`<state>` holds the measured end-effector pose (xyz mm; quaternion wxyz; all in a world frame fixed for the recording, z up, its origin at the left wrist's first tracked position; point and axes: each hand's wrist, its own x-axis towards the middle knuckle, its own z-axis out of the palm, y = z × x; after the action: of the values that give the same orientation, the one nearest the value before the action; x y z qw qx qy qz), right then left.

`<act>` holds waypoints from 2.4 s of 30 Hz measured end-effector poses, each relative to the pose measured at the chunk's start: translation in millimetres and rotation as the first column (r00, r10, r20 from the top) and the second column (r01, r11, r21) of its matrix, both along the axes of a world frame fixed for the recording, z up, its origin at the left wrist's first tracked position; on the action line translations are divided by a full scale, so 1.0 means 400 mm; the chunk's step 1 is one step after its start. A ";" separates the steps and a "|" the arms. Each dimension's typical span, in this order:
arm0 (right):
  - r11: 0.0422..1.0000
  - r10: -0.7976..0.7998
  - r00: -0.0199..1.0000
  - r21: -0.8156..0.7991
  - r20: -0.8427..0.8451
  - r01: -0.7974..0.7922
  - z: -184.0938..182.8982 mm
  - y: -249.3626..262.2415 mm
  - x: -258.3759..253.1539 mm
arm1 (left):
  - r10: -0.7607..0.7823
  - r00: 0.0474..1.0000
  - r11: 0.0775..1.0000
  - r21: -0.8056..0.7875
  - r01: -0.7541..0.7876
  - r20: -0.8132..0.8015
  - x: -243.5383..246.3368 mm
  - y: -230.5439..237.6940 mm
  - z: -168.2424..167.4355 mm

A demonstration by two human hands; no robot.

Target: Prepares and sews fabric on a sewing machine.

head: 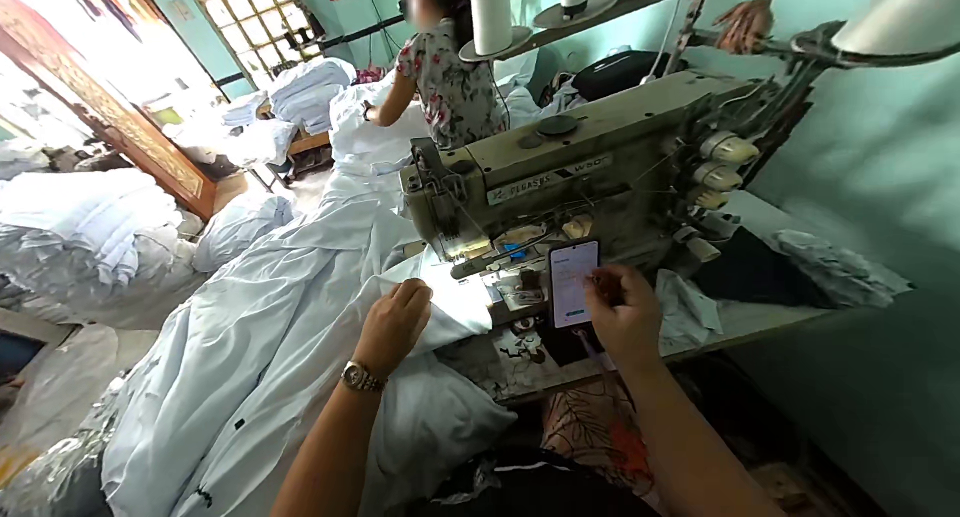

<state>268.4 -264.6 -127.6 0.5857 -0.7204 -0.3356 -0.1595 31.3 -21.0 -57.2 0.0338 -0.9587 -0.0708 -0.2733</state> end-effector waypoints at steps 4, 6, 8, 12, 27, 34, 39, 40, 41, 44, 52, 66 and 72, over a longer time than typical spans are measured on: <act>0.997 -0.066 0.997 -0.028 0.026 0.067 0.005 0.014 0.028 | -0.119 0.977 0.986 0.141 0.095 0.177 -0.002 -0.037 0.020; 0.996 -0.061 0.997 -0.055 0.049 0.064 0.006 0.028 0.024 | -0.198 0.919 0.959 0.260 0.111 0.339 -0.017 -0.067 0.049; 0.995 -0.054 0.997 -0.083 0.055 0.058 0.006 0.037 0.016 | -0.231 0.899 0.941 0.320 0.110 0.373 -0.033 -0.076 0.074; 0.995 -0.029 0.999 -0.095 0.030 0.032 0.013 0.042 0.019 | -0.309 0.898 0.893 0.421 0.160 0.313 -0.070 -0.112 0.139; 0.985 0.161 0.986 -0.074 0.044 -0.158 0.009 -0.050 -0.014 | -0.237 0.901 0.926 0.196 0.322 -0.362 -0.002 -0.124 0.264; 0.984 0.162 0.987 -0.079 0.013 -0.160 0.008 -0.070 -0.022 | 0.043 0.826 0.994 0.106 0.020 -0.563 -0.034 -0.149 0.357; 0.976 0.206 0.978 -0.067 0.000 -0.206 -0.004 -0.078 -0.009 | -0.409 0.703 0.900 -0.384 0.206 -0.582 -0.024 -0.132 0.358; 0.976 0.207 0.978 -0.071 0.005 -0.206 -0.007 -0.080 -0.004 | -0.349 0.728 0.924 -0.347 0.162 -0.590 -0.022 -0.129 0.355; 0.975 0.209 0.978 -0.077 0.001 -0.208 -0.008 -0.082 -0.001 | -0.232 0.746 0.963 -0.254 0.087 -0.624 -0.023 -0.132 0.360; 0.971 0.221 0.975 -0.094 -0.013 -0.221 -0.011 -0.090 0.004 | 0.048 0.739 0.999 0.023 -0.045 -0.672 -0.031 -0.164 0.379; 0.977 0.179 0.983 -0.127 0.032 -0.174 -0.023 -0.090 -0.002 | 0.188 0.788 0.982 0.086 -0.170 -0.587 -0.035 -0.179 0.390; 0.952 0.098 0.986 -0.276 -0.134 -0.132 -0.084 -0.101 -0.003 | 0.075 0.764 0.985 0.165 0.042 -0.641 -0.025 -0.194 0.381; 0.951 0.033 0.992 -0.302 -0.122 -0.069 -0.080 -0.059 -0.018 | 0.118 0.752 0.982 0.188 0.008 -0.649 -0.024 -0.227 0.371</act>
<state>261.3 -288.3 -159.6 0.4895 -0.8015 -0.3401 -0.0485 21.7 -111.8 91.3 0.1504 -0.9840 -0.0577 0.0766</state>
